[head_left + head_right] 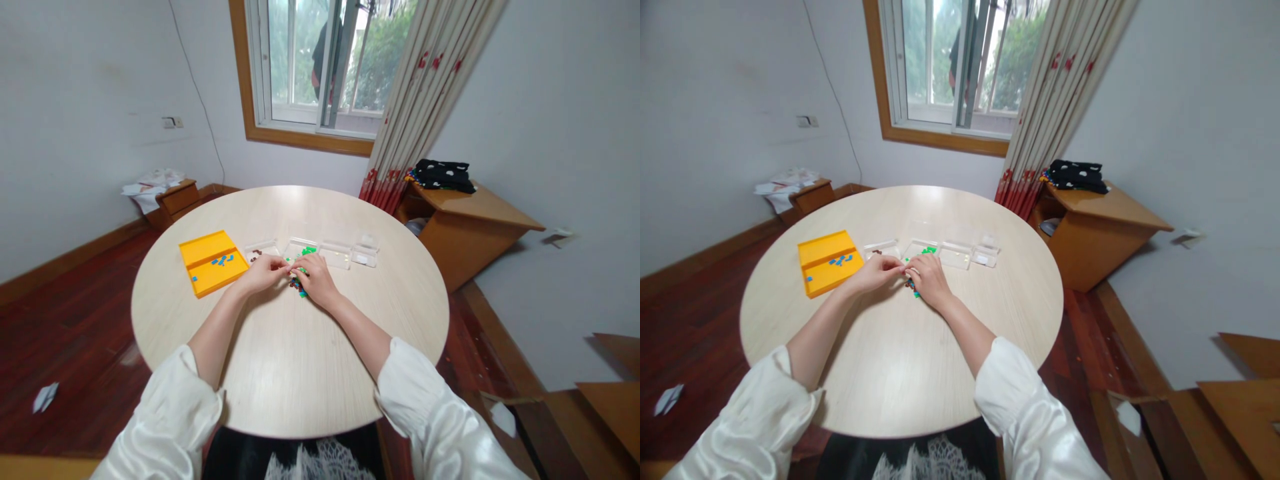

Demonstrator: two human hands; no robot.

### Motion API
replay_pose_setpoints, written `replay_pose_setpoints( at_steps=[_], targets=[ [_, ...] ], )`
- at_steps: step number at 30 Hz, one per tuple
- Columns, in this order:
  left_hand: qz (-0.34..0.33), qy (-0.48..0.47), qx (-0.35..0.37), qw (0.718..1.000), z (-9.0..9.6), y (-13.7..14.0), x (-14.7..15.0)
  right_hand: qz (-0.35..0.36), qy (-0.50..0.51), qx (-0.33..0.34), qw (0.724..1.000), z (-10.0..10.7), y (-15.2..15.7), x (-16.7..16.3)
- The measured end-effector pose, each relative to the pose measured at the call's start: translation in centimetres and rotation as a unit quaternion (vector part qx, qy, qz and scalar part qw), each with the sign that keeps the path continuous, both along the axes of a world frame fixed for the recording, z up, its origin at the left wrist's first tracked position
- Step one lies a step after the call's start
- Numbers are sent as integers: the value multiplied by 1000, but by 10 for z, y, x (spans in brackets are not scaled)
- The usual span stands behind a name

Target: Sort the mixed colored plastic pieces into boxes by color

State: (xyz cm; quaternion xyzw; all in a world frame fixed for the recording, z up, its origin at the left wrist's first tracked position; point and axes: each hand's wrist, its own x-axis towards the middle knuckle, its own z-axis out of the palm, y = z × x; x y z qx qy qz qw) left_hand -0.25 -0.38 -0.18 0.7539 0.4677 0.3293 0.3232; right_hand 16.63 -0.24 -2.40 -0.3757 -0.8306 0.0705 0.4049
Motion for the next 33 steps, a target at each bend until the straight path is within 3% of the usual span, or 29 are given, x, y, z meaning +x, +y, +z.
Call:
replay_pose_setpoints(
  at_steps=[5,8,11,13,21,33],
  targets=[
    [20,-5,12,1000,-1,3,-2,2,12,11,1000,-3,2,0],
    [142,0,64,988,-1,7,-6,-3,18,15,1000,-5,5,2],
    [283,26,117,952,0,10,-14,3,10,2,1000,-4,5,5],
    [326,45,134,935,-1,11,-19,19,-10,-13,1000,-2,3,6],
    [342,98,164,920,-14,19,-28,61,-92,-63,992,-1,1,8],
    [340,112,195,913,-18,22,-32,66,-95,-75,990,-1,1,6]
  ],
)
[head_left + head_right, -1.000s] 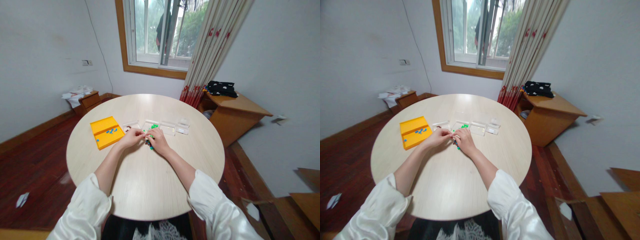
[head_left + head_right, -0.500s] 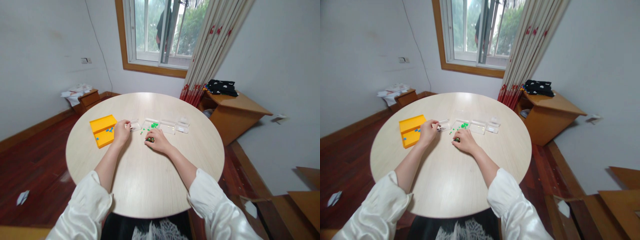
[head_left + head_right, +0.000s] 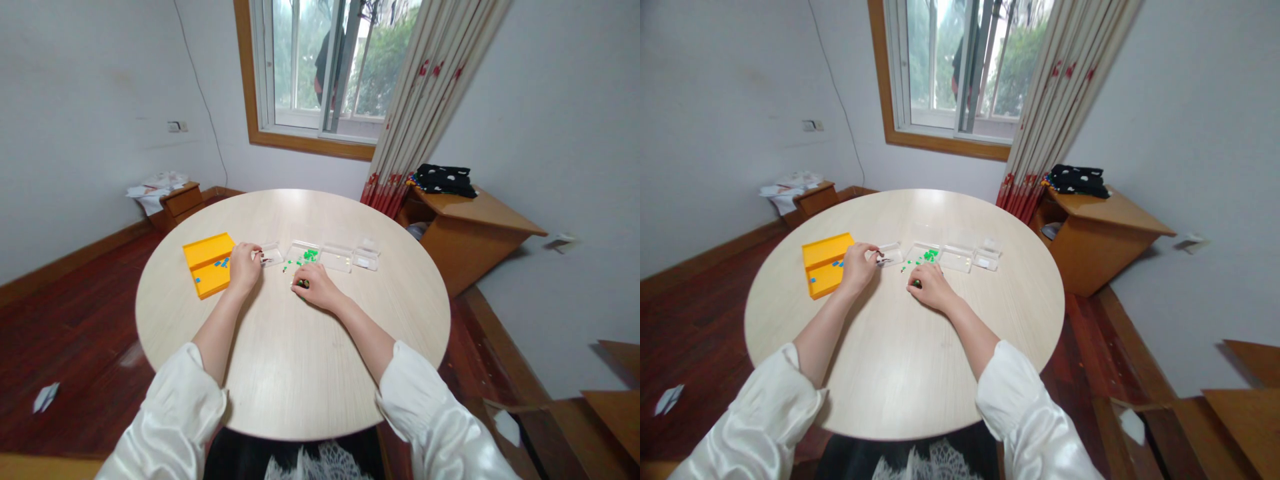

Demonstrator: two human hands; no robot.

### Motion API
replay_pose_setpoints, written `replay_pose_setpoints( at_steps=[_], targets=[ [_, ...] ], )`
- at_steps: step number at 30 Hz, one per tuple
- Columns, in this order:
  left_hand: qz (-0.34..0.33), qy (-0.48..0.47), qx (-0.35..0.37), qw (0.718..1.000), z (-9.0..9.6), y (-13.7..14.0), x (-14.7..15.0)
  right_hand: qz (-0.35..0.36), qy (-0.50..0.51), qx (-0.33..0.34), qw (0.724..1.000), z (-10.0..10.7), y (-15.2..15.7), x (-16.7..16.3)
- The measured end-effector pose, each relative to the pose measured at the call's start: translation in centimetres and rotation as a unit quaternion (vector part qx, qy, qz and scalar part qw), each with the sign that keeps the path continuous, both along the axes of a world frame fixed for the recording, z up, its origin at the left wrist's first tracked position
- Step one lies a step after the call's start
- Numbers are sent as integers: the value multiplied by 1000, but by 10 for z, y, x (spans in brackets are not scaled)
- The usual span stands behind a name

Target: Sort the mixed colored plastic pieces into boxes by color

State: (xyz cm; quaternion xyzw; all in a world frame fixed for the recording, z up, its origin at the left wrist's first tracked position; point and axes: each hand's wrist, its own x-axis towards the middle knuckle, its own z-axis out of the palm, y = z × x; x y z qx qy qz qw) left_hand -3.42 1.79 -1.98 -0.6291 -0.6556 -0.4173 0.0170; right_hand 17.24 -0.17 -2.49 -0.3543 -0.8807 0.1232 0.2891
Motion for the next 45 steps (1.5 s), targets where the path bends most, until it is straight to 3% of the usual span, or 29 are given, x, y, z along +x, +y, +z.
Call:
replay_pose_setpoints(
  at_steps=[30,39,45],
  targets=[
    [60,22,-39,997,-4,0,-4,30,-5,-8,1000,-1,1,1],
    [52,17,-37,998,-3,1,-2,-4,35,9,999,0,-1,-1],
    [38,9,-23,999,0,0,0,-41,77,-44,995,2,-1,-2]
  ],
)
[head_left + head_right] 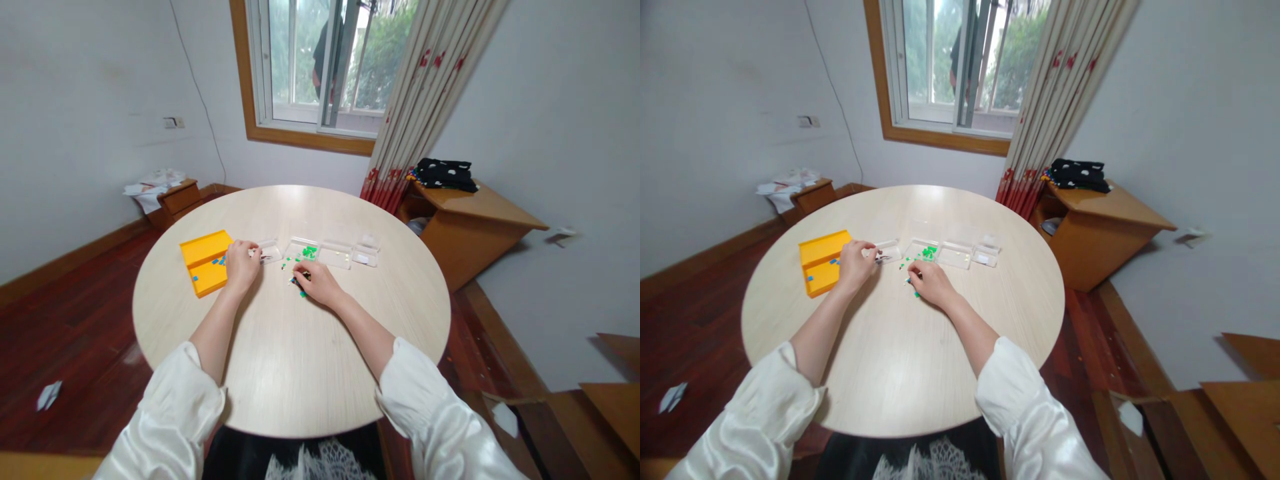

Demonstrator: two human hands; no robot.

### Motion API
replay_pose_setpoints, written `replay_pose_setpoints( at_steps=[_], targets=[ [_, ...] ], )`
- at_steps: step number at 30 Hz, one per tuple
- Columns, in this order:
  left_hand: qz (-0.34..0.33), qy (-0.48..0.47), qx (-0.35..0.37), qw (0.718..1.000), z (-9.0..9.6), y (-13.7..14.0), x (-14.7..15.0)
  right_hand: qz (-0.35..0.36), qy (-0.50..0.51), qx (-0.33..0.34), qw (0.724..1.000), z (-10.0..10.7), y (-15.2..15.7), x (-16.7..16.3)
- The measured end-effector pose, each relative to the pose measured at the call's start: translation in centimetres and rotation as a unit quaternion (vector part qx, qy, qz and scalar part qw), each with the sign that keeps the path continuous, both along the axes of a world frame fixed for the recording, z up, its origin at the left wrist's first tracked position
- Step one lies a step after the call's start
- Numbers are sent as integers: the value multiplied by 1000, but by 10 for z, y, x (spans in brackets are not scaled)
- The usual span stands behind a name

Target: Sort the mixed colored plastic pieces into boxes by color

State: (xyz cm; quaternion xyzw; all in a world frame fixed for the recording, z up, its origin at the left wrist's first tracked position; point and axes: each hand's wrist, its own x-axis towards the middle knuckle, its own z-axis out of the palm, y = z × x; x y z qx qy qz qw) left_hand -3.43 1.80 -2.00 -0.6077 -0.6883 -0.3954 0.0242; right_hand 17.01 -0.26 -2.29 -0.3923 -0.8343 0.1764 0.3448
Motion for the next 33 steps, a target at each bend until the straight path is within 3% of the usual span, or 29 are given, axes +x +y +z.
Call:
replay_pose_setpoints(
  at_steps=[6,13,22,33],
  targets=[
    [-27,-32,18,999,3,0,3,-9,8,9,1000,-2,1,0],
    [-158,-66,-16,985,13,-8,18,-17,42,10,999,-3,2,1],
    [-327,-52,-61,942,9,-14,30,-19,50,16,998,-4,2,1],
    [-326,-44,-76,941,8,-16,35,-46,58,5,997,-3,3,1]
  ],
)
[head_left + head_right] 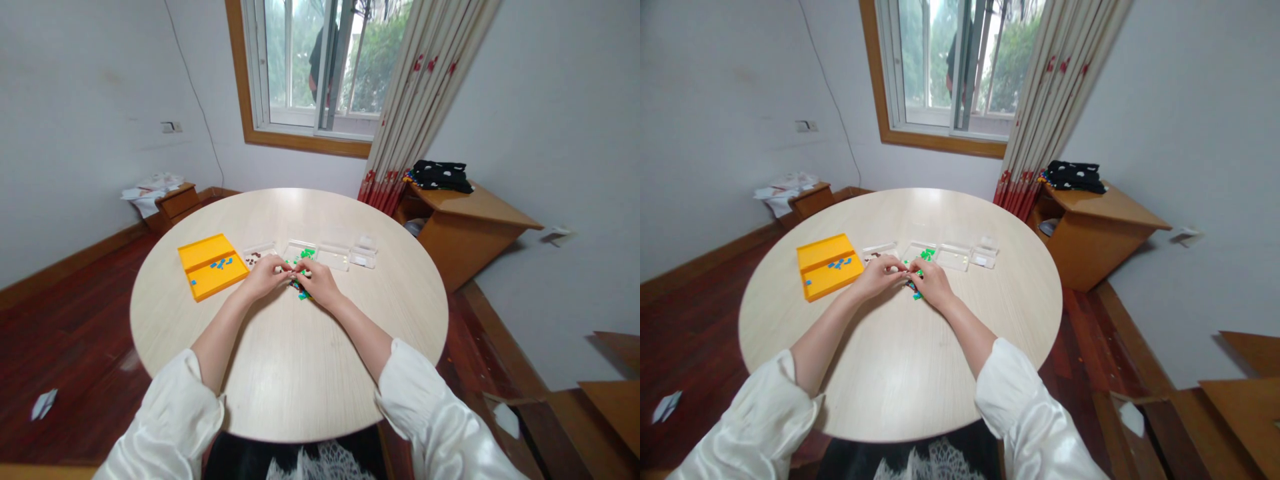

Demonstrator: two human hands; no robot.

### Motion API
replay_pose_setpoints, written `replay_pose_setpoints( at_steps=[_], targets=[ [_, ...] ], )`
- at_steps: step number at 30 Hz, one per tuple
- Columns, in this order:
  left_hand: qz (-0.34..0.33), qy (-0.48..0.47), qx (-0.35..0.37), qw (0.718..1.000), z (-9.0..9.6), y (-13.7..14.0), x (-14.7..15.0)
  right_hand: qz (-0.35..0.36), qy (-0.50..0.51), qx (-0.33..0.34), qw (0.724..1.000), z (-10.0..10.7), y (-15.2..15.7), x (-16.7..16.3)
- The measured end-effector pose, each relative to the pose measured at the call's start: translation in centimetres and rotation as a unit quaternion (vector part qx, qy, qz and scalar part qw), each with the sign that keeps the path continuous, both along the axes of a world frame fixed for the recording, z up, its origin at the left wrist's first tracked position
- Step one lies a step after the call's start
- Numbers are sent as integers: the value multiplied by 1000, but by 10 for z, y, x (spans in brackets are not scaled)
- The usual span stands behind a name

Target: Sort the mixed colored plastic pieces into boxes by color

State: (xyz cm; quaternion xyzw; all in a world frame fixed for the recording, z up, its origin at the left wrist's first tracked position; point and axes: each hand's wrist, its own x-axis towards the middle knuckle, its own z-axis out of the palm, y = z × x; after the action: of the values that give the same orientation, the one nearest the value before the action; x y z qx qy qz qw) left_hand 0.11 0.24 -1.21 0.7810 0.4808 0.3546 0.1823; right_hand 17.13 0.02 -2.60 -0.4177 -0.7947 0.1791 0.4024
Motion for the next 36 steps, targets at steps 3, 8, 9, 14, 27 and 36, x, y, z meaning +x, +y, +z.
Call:
replay_pose_setpoints(
  at_steps=[3,8,9,14,27,36],
  targets=[
    [5,2,-6,1000,-1,0,0,-13,5,0,1000,-1,0,0],
    [2,0,1,1000,-5,2,-1,-7,24,-1,1000,-2,1,0],
    [1,2,1,1000,-5,3,-2,-8,27,-4,1000,-2,1,0],
    [-3,15,-5,1000,-6,4,-2,4,35,-12,999,-3,2,1],
    [2,23,12,1000,-7,3,-2,12,41,-5,999,-3,2,0],
    [43,12,18,999,-4,4,-6,15,-30,50,998,-1,1,1]
  ],
)
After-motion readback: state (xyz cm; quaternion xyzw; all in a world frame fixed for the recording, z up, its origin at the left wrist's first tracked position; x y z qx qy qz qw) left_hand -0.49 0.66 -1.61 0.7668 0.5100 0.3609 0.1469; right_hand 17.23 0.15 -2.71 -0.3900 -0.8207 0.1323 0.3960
